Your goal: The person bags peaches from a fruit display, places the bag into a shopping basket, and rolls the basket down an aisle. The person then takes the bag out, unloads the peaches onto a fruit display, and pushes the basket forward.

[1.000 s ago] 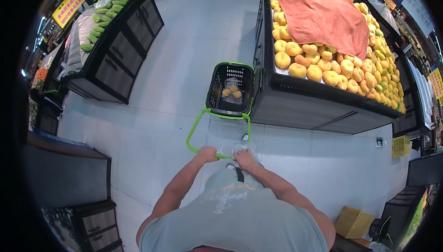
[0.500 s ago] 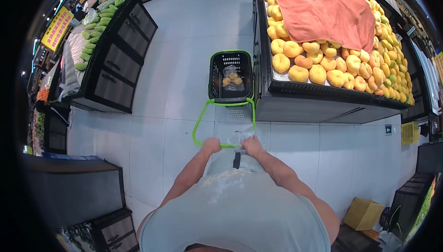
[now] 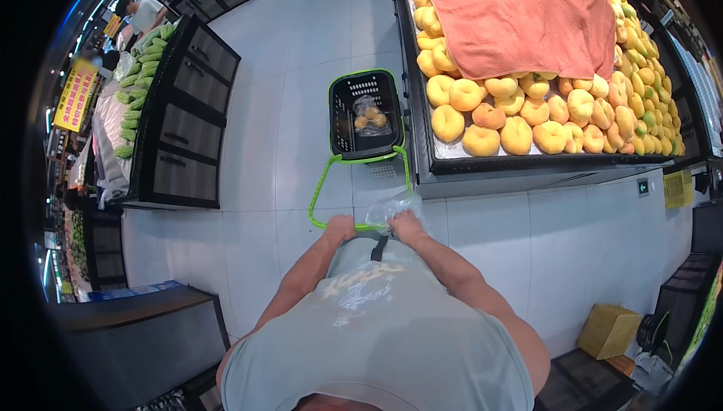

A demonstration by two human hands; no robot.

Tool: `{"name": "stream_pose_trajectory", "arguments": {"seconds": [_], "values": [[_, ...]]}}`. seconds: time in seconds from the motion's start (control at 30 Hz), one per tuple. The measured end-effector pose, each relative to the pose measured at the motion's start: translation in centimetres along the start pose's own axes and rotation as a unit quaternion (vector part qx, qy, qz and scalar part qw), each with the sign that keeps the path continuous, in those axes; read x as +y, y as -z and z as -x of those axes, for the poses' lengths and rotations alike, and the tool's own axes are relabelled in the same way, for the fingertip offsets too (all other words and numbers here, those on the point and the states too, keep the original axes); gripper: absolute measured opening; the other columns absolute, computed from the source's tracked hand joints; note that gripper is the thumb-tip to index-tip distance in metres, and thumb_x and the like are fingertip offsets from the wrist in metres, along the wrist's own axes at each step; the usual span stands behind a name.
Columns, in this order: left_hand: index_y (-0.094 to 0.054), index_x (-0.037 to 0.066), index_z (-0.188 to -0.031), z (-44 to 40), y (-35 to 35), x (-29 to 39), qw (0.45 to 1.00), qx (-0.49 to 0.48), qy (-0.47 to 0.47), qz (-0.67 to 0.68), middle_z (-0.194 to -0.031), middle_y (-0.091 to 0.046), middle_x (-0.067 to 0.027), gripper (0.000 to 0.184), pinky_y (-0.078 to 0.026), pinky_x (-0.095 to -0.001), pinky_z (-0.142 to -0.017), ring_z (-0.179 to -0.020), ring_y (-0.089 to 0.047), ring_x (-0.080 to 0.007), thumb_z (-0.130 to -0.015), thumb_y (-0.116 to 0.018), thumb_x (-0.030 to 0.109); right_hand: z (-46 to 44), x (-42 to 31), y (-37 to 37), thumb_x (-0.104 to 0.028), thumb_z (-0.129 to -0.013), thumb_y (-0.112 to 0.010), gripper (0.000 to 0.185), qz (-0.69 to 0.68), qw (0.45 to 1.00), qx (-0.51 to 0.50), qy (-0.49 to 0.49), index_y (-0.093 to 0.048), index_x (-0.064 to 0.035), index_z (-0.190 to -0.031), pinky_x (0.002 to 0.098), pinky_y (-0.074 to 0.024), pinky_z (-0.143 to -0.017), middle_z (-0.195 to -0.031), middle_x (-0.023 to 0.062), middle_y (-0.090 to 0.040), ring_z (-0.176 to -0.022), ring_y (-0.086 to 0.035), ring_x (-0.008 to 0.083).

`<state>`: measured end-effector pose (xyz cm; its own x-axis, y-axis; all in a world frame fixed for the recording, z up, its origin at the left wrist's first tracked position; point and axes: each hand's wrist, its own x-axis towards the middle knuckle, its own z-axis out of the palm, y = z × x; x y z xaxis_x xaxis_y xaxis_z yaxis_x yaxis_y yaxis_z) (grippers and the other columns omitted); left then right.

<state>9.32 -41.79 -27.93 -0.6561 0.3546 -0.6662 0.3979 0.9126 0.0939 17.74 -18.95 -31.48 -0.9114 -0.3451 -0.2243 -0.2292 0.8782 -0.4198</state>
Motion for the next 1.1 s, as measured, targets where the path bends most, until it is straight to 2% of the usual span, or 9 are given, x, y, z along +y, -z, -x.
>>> {"name": "stream_pose_trajectory", "arguments": {"seconds": [0.37,0.53,0.63,0.7,0.73,0.8,0.9,1.03,1.1], "values": [[-0.069,0.007,-0.096,-11.9,13.5,-7.0,1.000,0.021,-0.021,0.002,-0.098,-0.068,-0.0153,0.027,-0.054,-0.0426,-0.080,-0.093,-0.066,-0.0315,-0.076,-0.061,0.023,-15.9,3.7,6.4,-0.022,-0.083,-0.063,0.024,-0.014,0.997,0.076,-0.029,-0.064,-0.0085,-0.103,0.0501,-0.0349,-0.101,-0.096,0.0127,-0.061,-0.103,-0.054,0.0320],[-0.069,0.006,-0.096,-14.0,13.2,-6.1,0.999,0.020,-0.045,0.000,-0.098,-0.068,-0.0169,0.028,-0.054,-0.0419,-0.080,-0.093,-0.066,-0.0329,-0.076,-0.062,0.024,-15.6,5.6,7.4,-0.021,-0.082,-0.063,0.025,-0.024,0.996,0.071,-0.044,-0.062,-0.0071,-0.102,0.0494,-0.0348,-0.101,-0.098,0.0142,-0.059,-0.105,-0.053,0.0324],[-0.070,0.006,-0.097,-15.0,13.4,-6.8,0.997,0.005,-0.073,-0.016,-0.100,-0.068,-0.0176,0.034,-0.053,-0.0408,-0.081,-0.094,-0.066,-0.0324,-0.077,-0.064,0.033,-15.5,4.4,7.8,-0.020,-0.082,-0.062,0.025,-0.013,0.994,0.082,-0.074,-0.060,-0.0048,-0.101,0.0487,-0.0349,-0.101,-0.100,0.0145,-0.058,-0.108,-0.052,0.0323],[-0.070,0.005,-0.095,-16.5,14.3,-7.5,0.987,-0.007,-0.148,-0.069,-0.093,-0.070,-0.0162,0.049,-0.054,-0.0392,-0.078,-0.087,-0.068,-0.0300,-0.079,-0.062,0.051,-15.9,4.4,8.2,-0.019,-0.082,-0.062,0.025,-0.001,0.992,0.092,-0.092,-0.059,-0.0034,-0.101,0.0482,-0.0351,-0.101,-0.102,0.0146,-0.058,-0.109,-0.051,0.0323],[-0.070,0.005,-0.095,-17.7,15.5,-8.5,0.986,-0.006,-0.154,-0.067,-0.093,-0.070,-0.0162,0.049,-0.054,-0.0392,-0.078,-0.087,-0.068,-0.0300,-0.079,-0.062,0.051,-17.1,4.1,8.4,-0.019,-0.082,-0.061,0.024,0.002,0.988,0.111,-0.103,-0.058,-0.0027,-0.100,0.0477,-0.0355,-0.101,-0.103,0.0148,-0.057,-0.110,-0.050,0.0322],[-0.071,0.004,-0.092,-21.3,19.1,-11.9,0.976,-0.139,-0.167,0.005,-0.081,-0.070,-0.0136,0.067,-0.054,-0.0385,-0.073,-0.076,-0.069,-0.0276,-0.078,-0.054,0.067,-22.0,3.9,9.2,-0.018,-0.082,-0.059,0.023,0.010,0.985,0.130,-0.117,-0.058,-0.0020,-0.098,0.0472,-0.0358,-0.100,-0.104,0.0150,-0.057,-0.110,-0.050,0.0321],[-0.071,0.004,-0.090,-25.4,22.3,-14.4,0.971,-0.143,-0.181,0.066,-0.072,-0.069,-0.0112,0.076,-0.054,-0.0380,-0.069,-0.066,-0.068,-0.0267,-0.076,-0.049,0.075,-27.2,5.7,9.9,-0.016,-0.083,-0.055,0.020,0.032,0.980,0.150,-0.127,-0.058,-0.0019,-0.097,0.0464,-0.0363,-0.100,-0.106,0.0157,-0.056,-0.112,-0.049,0.0320],[-0.071,0.004,-0.092,-27.0,22.8,-14.1,0.975,-0.152,-0.153,0.054,-0.079,-0.070,-0.0130,0.076,-0.054,-0.0390,-0.074,-0.075,-0.069,-0.0281,-0.077,-0.047,0.075,-29.0,7.7,11.2,-0.015,-0.085,-0.050,0.020,0.039,0.986,0.113,-0.119,-0.057,-0.0016,-0.098,0.0455,-0.0370,-0.099,-0.108,0.0162,-0.056,-0.112,-0.049,0.0323],[-0.071,0.005,-0.093,-27.1,22.8,-14.3,0.983,-0.088,-0.158,0.039,-0.089,-0.070,-0.0157,0.076,-0.052,-0.0407,-0.080,-0.087,-0.067,-0.0305,-0.077,-0.046,0.075,-29.4,7.7,11.9,-0.014,-0.085,-0.049,0.021,0.043,0.986,0.117,-0.111,-0.057,-0.0016,-0.099,0.0451,-0.0374,-0.099,-0.109,0.0165,-0.055,-0.112,-0.049,0.0325]]}}
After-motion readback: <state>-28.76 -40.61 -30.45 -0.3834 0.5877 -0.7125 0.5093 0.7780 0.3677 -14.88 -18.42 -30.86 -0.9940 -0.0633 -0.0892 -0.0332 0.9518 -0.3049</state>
